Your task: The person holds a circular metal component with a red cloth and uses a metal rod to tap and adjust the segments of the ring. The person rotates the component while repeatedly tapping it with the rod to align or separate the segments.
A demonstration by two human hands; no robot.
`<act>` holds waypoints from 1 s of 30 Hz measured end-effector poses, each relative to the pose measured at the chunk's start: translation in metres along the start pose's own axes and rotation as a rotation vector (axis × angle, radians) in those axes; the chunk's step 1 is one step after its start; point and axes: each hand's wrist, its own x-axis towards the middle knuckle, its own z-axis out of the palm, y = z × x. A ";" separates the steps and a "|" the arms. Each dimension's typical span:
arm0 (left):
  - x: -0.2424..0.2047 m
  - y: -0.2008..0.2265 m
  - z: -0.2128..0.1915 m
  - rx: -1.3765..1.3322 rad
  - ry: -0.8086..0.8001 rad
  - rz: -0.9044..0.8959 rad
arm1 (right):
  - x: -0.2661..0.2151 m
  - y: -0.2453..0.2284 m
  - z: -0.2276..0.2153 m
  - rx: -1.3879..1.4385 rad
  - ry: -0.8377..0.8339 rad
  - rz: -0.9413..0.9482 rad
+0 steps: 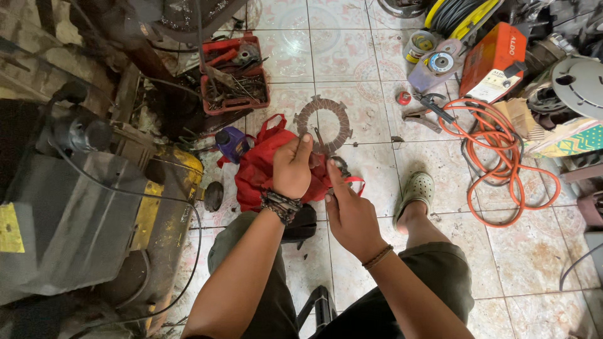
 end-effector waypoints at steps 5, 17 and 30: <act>-0.006 0.028 0.001 -0.026 0.029 0.002 | -0.001 -0.004 -0.002 -0.042 -0.030 0.011; -0.020 0.028 0.014 0.124 0.182 0.006 | -0.001 -0.004 -0.003 0.008 -0.053 0.028; -0.040 0.042 0.033 0.168 0.237 0.094 | 0.006 0.007 0.004 0.032 0.048 -0.059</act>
